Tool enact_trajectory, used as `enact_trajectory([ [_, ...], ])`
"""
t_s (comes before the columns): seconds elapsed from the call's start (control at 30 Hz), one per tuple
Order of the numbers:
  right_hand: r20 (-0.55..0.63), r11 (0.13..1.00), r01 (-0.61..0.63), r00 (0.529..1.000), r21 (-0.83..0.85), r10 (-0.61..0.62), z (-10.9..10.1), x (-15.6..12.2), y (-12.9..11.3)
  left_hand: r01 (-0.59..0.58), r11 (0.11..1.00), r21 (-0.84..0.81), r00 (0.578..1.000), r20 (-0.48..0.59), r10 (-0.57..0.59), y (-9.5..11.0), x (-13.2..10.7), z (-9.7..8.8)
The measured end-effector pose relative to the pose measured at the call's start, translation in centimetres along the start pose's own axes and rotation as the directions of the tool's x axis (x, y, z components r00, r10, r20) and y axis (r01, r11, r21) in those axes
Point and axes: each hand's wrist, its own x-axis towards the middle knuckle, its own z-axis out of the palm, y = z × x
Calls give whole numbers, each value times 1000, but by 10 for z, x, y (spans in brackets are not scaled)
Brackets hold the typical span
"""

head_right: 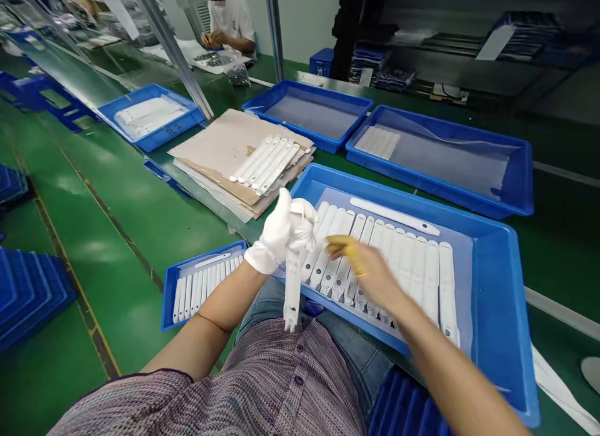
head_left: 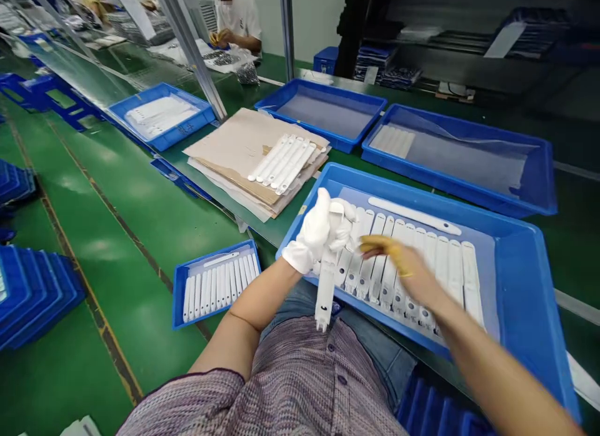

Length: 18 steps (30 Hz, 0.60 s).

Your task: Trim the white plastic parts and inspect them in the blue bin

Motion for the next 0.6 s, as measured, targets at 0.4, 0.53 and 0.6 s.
enact_trajectory([
  [0.4,383,962,-185,919,200,96,86,15,2,-4,1000,-21,1000,-8,3,6,-4,-11],
  [0.53,381,966,-177,920,186,95,88,12,7,28,999,-24,999,-36,-29,4,-4,-9],
  [0.6,377,965,-183,921,186,101,89,11,8,44,999,-26,997,-61,-45,4,-2,-7],
])
